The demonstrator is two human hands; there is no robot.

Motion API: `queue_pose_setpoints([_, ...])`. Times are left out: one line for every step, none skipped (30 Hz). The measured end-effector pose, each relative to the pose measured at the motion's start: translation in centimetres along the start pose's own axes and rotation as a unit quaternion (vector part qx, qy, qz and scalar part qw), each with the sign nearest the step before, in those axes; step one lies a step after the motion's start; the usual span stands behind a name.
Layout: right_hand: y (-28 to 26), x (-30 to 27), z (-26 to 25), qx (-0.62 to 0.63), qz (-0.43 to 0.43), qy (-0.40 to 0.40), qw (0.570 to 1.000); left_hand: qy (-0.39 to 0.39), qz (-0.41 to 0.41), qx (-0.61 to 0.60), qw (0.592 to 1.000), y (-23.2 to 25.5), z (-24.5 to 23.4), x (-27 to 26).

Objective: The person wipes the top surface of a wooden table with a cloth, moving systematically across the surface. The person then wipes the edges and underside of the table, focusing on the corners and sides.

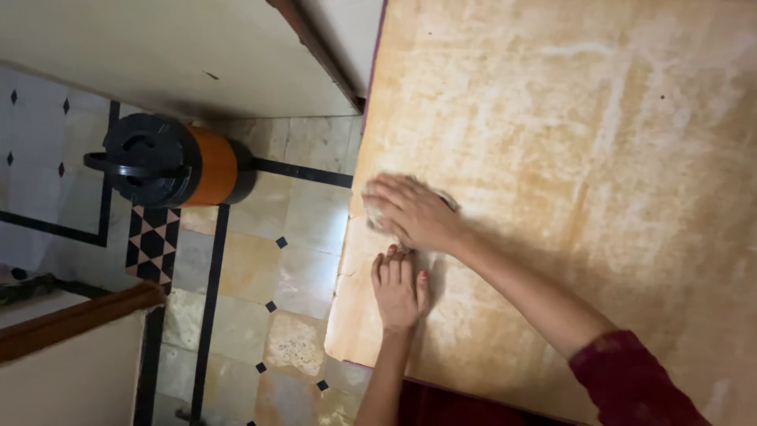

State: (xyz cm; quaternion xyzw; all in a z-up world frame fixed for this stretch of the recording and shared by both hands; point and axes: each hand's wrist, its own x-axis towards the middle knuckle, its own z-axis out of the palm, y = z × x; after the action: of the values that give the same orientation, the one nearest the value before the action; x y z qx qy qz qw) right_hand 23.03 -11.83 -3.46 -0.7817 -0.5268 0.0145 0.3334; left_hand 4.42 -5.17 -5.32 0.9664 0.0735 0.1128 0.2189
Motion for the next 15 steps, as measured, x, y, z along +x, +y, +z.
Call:
queue_pose_setpoints([1.0,-0.9,-0.1,0.014,0.056,-0.017,0.998,0.003,0.002,0.003,1.0,-0.1,-0.2,0.0])
queue_pose_setpoints([2.7,-2.3,-1.4,0.027,0.112,-0.037,0.993,0.005,0.002,0.004,1.0,0.1,-0.1,-0.1])
queue_pose_setpoints([4.6,-3.8,-3.0,0.04,0.168,-0.057,0.983,0.008,0.002,0.004,1.0,0.4,-0.1,-0.1])
queue_pose_setpoints([6.6,-5.6,-5.0,0.214,0.305,0.063,0.926,0.008,-0.001,-0.002,1.0,0.3,-0.1,0.0])
queue_pose_setpoints([8.8,-8.1,-7.7,0.374,0.42,0.18,0.807,0.009,-0.005,-0.009,1.0,0.4,-0.1,0.1])
queue_pose_setpoints([10.7,-11.1,-10.4,0.51,0.507,0.287,0.633,0.008,-0.008,-0.015,1.0,0.4,-0.2,0.1])
queue_pose_setpoints([12.1,-14.8,-13.1,0.43,0.397,0.301,0.752,0.011,-0.007,-0.014,1.0,0.5,-0.3,0.1])
queue_pose_setpoints([14.3,-17.7,-15.9,0.587,0.393,0.372,0.603,0.013,-0.004,-0.013,1.0,0.6,-0.4,0.2])
queue_pose_setpoints([15.2,-21.3,-18.2,0.578,0.396,0.403,0.589,0.016,-0.002,-0.013,1.0,0.7,-0.4,0.1])
queue_pose_setpoints([16.0,-23.9,-19.6,0.569,0.397,0.435,0.574,0.014,-0.004,-0.009,1.0,0.7,-0.4,0.3])
queue_pose_setpoints([16.6,-25.6,-19.6,0.542,0.4,0.454,0.584,0.012,-0.005,-0.006,1.0,0.7,-0.4,0.3])
queue_pose_setpoints([17.1,-26.8,-19.8,0.513,0.404,0.473,0.592,0.009,-0.006,-0.003,1.0,0.8,-0.3,0.3])
queue_pose_setpoints([17.0,-27.2,-19.3,0.484,0.407,0.491,0.599,0.013,-0.004,0.001,1.0,0.8,-0.1,0.3])
queue_pose_setpoints([15.8,-26.7,-17.6,0.457,0.411,0.508,0.604,0.015,-0.002,0.007,1.0,0.7,0.0,0.1])
queue_pose_setpoints([14.5,-25.9,-16.5,0.429,0.415,0.524,0.608,0.017,0.0,0.013,1.0,0.6,0.2,0.0])
